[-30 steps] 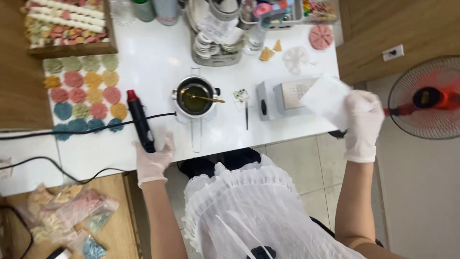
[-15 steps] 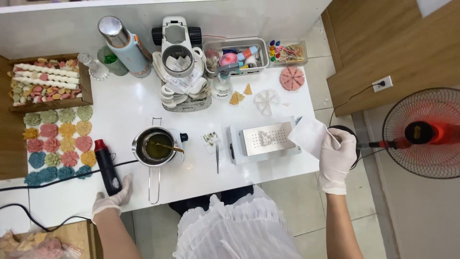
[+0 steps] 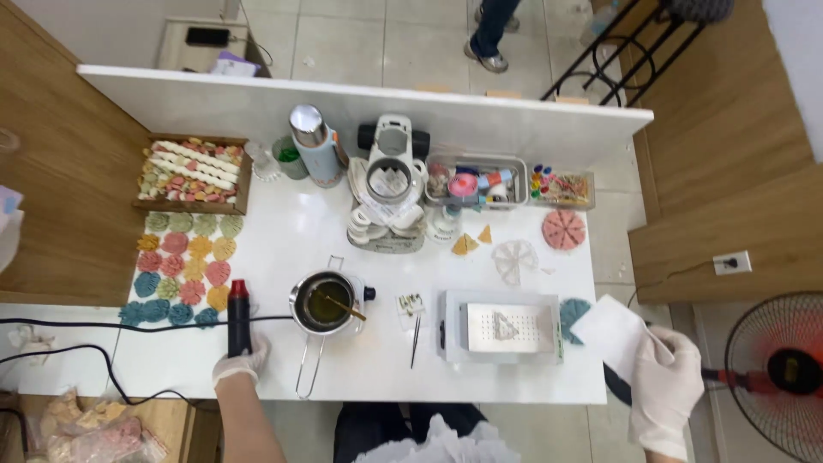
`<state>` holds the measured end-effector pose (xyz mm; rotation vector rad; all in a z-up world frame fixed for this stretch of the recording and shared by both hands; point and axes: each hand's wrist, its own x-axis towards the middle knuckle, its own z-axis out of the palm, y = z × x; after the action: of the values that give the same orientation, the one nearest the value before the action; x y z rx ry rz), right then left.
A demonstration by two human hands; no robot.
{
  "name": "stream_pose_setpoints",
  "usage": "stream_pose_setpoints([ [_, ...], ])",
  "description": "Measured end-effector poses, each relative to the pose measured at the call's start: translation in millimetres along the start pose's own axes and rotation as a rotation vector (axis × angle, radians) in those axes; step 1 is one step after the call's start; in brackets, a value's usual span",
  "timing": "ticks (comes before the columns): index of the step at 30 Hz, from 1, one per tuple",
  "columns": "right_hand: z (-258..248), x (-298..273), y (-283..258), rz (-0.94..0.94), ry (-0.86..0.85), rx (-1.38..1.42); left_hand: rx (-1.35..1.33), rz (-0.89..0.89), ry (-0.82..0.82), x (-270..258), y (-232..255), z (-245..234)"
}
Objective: Preparing candle wicks by cleaning bases and applying adhesive.
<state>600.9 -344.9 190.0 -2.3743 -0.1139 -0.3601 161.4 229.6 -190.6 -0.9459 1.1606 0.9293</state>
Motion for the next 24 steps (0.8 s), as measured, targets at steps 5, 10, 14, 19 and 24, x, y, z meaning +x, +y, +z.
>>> stream_pose_setpoints([
  [5,2.3,-2.7,17.0,0.147,0.023,-0.211,0.200,0.186,0.163,-12.9,9.4,-33.5],
  [10,16.0,-22.3,65.8,0.219,0.043,0.246,0.552,0.557,0.037,-49.1,26.1,-97.1],
  [14,-12.1,-49.5,31.2,0.149,0.011,0.351,0.303,0.544,-0.063,-142.8,11.6,-142.2],
  [19,-77.9,-63.7,-35.7,0.055,-0.138,0.149,0.306,0.763,-0.174,-242.3,-36.9,-163.1],
  [24,-183.2,-93.8,-120.3,-0.412,-0.509,-0.369,0.320,0.932,-0.652,-308.5,-79.0,-161.2],
])
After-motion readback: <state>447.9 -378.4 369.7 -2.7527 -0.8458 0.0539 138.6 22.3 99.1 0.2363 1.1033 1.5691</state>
